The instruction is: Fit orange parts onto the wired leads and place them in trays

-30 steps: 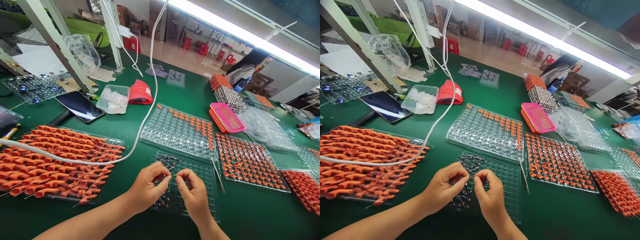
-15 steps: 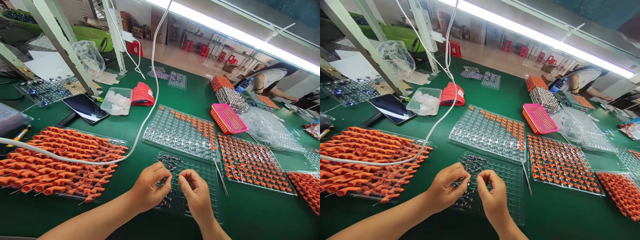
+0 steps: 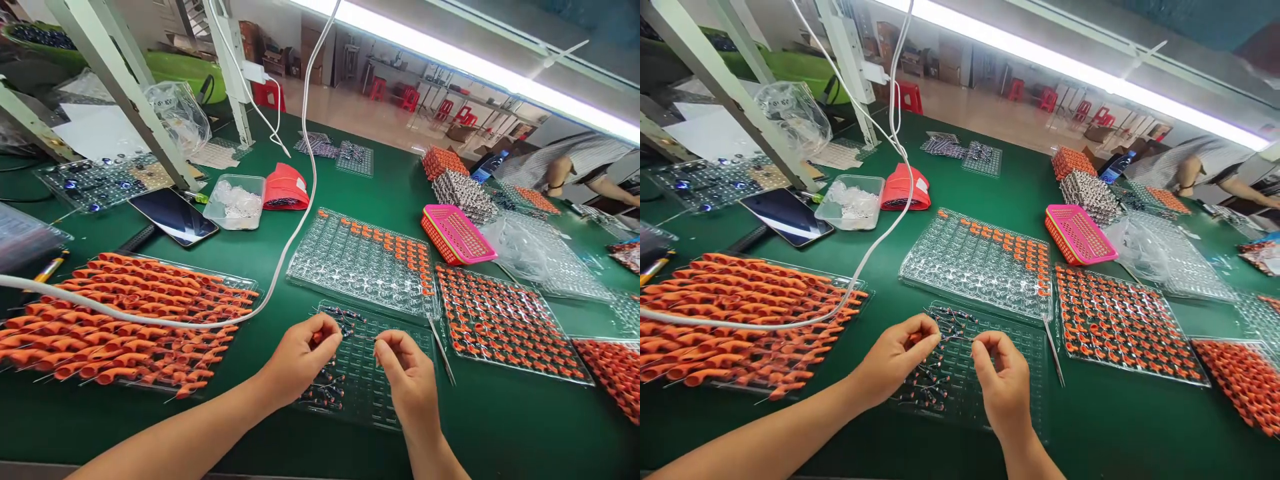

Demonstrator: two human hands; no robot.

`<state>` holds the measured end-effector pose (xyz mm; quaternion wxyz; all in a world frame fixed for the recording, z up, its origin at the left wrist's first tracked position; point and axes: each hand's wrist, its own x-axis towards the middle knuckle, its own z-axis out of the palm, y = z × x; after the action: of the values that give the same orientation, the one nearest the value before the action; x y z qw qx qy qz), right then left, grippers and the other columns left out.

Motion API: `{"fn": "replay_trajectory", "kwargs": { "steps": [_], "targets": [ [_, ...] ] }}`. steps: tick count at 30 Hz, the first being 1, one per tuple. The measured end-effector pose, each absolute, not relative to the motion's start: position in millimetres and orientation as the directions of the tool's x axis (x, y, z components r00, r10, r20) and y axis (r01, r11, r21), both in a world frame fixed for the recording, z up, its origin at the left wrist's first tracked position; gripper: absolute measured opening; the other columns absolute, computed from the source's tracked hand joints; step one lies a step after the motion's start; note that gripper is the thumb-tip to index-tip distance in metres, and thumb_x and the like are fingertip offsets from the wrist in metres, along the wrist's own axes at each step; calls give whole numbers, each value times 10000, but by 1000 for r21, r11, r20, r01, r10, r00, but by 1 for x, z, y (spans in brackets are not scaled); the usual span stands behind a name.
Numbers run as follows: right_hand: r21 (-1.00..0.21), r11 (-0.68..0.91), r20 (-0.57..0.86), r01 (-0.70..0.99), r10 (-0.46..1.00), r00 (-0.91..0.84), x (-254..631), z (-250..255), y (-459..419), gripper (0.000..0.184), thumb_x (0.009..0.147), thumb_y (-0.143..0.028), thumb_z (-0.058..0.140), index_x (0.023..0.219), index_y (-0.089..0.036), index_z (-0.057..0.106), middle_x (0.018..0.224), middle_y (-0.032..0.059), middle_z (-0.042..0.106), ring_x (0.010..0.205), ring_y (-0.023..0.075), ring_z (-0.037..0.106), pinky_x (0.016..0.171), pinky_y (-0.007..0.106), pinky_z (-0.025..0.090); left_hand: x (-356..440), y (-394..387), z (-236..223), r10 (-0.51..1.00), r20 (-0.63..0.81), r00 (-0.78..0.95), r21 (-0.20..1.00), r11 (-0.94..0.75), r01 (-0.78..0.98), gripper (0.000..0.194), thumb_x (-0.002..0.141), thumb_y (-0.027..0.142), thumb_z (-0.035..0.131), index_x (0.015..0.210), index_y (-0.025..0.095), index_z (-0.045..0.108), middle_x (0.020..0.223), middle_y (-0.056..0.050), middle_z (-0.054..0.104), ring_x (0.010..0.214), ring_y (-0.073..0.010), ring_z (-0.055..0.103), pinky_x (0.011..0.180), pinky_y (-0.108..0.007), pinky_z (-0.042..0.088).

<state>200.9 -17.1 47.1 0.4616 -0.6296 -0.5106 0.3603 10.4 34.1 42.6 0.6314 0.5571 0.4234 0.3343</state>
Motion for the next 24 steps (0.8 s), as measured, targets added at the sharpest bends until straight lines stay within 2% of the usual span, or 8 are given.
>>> {"fn": "replay_trajectory", "kwargs": {
  "steps": [3, 5, 6, 8, 11, 14, 19, 24],
  "targets": [
    [-941, -3, 80, 337, 969, 232, 207, 48, -20, 185, 906, -360, 584, 862, -192, 650, 709, 1, 601, 634, 125, 562, 579, 221, 478, 12, 37, 41, 694, -383, 610, 776, 600, -196, 182, 781, 255, 606, 933, 166, 558, 694, 41, 359, 564, -87, 289, 519, -212, 239],
    [-929, 21, 112, 370, 968, 225, 209, 49, -22, 158, 907, -335, 585, 879, -197, 656, 718, 2, 600, 644, 129, 569, 584, 227, 479, 13, 37, 38, 625, -406, 667, 638, 716, -283, 320, 703, 182, 623, 1017, 144, 575, 756, 20, 404, 578, -78, 317, 515, -203, 259],
    [-922, 27, 119, 386, 969, 218, 209, 50, -23, 146, 908, -325, 586, 887, -199, 657, 728, 3, 599, 649, 131, 571, 586, 229, 478, 13, 37, 37, 623, -403, 671, 616, 726, -304, 359, 693, 168, 630, 1047, 132, 582, 789, 4, 432, 594, -78, 350, 521, -204, 285],
    [-910, 35, 128, 414, 972, 199, 208, 50, -24, 121, 909, -304, 588, 903, -204, 656, 746, 2, 594, 650, 129, 568, 587, 233, 475, 15, 35, 36, 649, -388, 654, 655, 694, -300, 353, 752, 222, 640, 1084, 118, 583, 819, -17, 477, 606, -86, 409, 525, -214, 331],
    [-895, 69, 148, 440, 978, 149, 205, 50, -23, 80, 918, -261, 579, 910, -216, 644, 784, 4, 591, 669, 126, 560, 605, 241, 472, 16, 33, 36, 724, -337, 602, 820, 540, -190, 343, 885, 357, 557, 1130, 118, 580, 856, -45, 547, 604, -105, 487, 543, -243, 397],
    [-880, 151, 215, 450, 972, 94, 203, 49, -22, 64, 919, -210, 567, 903, -217, 628, 821, 23, 603, 743, 153, 574, 658, 275, 479, 17, 30, 36, 797, -261, 544, 941, 336, -40, 350, 923, 337, 506, 1211, 148, 564, 907, -59, 610, 642, -133, 556, 587, -267, 452],
    [-818, 234, 316, 525, 946, 72, 201, 49, -22, 89, 901, -151, 565, 919, -219, 618, 802, 23, 602, 728, 155, 562, 638, 287, 466, 16, 30, 33, 846, -179, 503, 984, 149, 99, 237, 920, 320, 518, 1075, 176, 625, 872, -45, 661, 687, -157, 610, 632, -258, 473],
    [-776, 222, 315, 590, 947, 58, 199, 52, -22, 84, 897, -152, 562, 883, -222, 607, 765, 2, 599, 682, 133, 557, 623, 262, 470, 15, 30, 35, 875, -114, 470, 987, 46, 154, 197, 897, 285, 563, 1043, 195, 659, 837, -33, 683, 704, -158, 629, 704, -254, 480]
  ]
}}
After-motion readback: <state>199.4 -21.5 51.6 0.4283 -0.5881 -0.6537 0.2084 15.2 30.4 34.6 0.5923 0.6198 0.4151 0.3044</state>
